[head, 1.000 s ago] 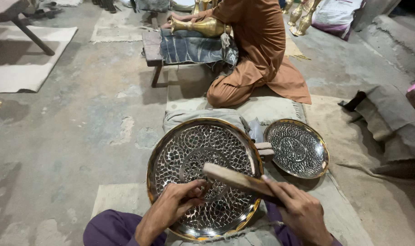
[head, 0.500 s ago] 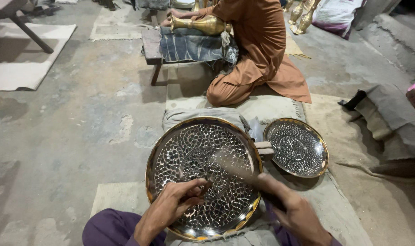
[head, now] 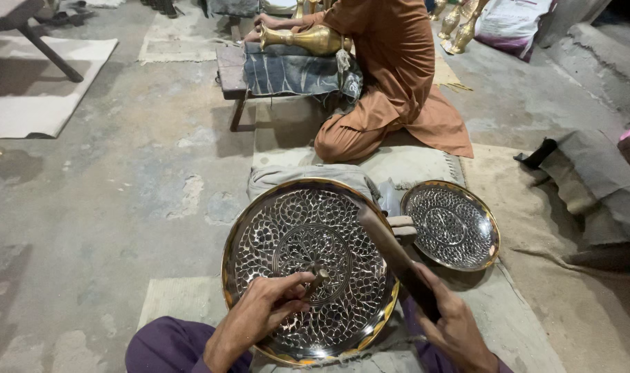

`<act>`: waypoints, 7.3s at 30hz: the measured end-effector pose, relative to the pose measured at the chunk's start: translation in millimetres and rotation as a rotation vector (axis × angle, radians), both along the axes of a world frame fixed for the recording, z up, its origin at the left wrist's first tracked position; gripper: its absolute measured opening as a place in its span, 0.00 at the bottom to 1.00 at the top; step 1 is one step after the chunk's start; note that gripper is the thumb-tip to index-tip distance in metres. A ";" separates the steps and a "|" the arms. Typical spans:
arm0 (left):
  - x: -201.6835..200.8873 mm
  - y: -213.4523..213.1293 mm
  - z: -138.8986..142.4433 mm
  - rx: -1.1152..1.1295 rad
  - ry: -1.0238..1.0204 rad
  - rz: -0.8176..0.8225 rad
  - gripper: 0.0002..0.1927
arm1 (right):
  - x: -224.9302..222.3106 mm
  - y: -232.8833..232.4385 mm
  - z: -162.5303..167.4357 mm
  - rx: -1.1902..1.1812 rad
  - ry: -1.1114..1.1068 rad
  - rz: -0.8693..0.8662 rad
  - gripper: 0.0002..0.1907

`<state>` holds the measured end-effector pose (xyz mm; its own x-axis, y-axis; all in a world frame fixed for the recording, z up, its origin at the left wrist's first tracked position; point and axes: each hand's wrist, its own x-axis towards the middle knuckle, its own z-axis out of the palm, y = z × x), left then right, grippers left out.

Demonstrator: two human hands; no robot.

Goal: The person sits on the floor and uses a hammer and chisel to emboss a decorative pattern onto a large metal plate. They repeatedly strike the chisel to create a textured surface while another person works on a brass object in the background.

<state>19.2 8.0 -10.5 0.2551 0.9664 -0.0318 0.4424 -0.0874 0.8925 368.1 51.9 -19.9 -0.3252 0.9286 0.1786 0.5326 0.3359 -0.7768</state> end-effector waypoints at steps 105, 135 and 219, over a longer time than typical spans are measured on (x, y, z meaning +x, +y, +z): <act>-3.9 2.0 1.5 0.092 -0.040 -0.038 0.27 | 17.8 3.5 -9.9 0.031 -0.332 -0.176 0.40; -4.1 1.3 2.2 0.092 -0.018 -0.001 0.26 | 15.2 6.7 -4.0 0.238 -0.624 -0.045 0.35; -0.5 -35.8 -20.1 -0.141 -0.429 0.247 0.37 | 78.5 -54.4 -112.5 -0.123 0.338 -0.030 0.22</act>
<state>18.7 -27.8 -30.5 0.0387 0.9933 -0.1087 0.0257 0.1078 0.9938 446.6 -2.4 -132.4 -0.2396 0.9580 0.1574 0.2471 0.2170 -0.9444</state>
